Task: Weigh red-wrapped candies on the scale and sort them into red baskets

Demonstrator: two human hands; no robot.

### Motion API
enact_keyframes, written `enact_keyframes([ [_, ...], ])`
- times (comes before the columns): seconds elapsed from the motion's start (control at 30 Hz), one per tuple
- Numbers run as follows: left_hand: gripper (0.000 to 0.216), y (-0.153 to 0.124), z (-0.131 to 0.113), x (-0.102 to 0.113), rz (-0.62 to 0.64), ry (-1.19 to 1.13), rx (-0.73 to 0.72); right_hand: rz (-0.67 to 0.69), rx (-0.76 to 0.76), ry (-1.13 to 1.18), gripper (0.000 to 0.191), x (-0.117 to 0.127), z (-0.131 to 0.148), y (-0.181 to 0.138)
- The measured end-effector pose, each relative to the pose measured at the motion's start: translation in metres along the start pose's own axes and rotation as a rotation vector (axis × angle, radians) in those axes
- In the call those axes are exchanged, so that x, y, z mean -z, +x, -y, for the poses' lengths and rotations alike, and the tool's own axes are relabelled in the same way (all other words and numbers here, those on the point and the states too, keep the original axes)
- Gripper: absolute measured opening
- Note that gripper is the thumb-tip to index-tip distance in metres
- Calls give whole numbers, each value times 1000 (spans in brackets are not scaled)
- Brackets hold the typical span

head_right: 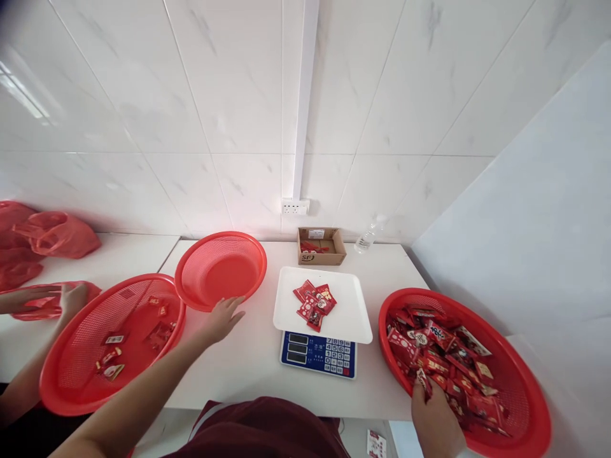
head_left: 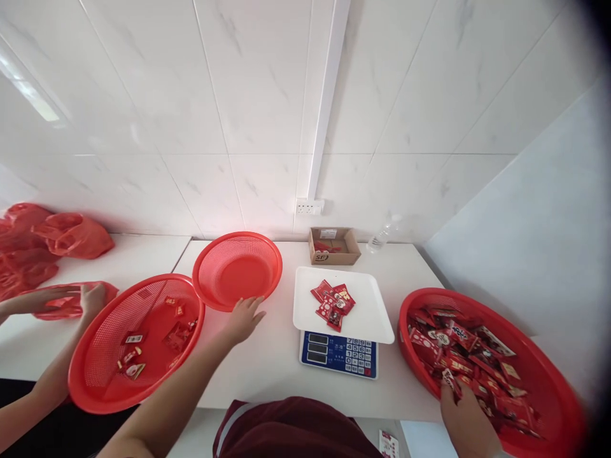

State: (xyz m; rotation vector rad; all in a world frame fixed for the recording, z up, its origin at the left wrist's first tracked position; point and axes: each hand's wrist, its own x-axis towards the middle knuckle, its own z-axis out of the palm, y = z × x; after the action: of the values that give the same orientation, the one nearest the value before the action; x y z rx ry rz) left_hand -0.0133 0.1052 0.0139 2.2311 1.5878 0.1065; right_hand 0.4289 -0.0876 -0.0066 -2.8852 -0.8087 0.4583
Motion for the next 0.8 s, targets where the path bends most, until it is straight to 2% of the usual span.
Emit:
enact_keyframes([
  [0.17,48,-1,-54,-35,-55,-15,-94,3,0,16,57,1,3,-3],
  [0.23,49,2,-77,-45,-58,25,-216,10,-14,25,56,1,4,-4],
  [0.37,50,20,-124,-58,-24,92,-548,16,-36,39,58,0,3,-4],
  [0.5,49,49,-161,-68,-7,151,-667,11,-15,48,57,-2,2,-3],
  [0.63,36,67,-171,-76,79,187,-658,11,1,43,57,0,3,-4],
  [0.8,23,75,-160,-79,103,128,-590,-4,13,26,57,3,5,-7],
])
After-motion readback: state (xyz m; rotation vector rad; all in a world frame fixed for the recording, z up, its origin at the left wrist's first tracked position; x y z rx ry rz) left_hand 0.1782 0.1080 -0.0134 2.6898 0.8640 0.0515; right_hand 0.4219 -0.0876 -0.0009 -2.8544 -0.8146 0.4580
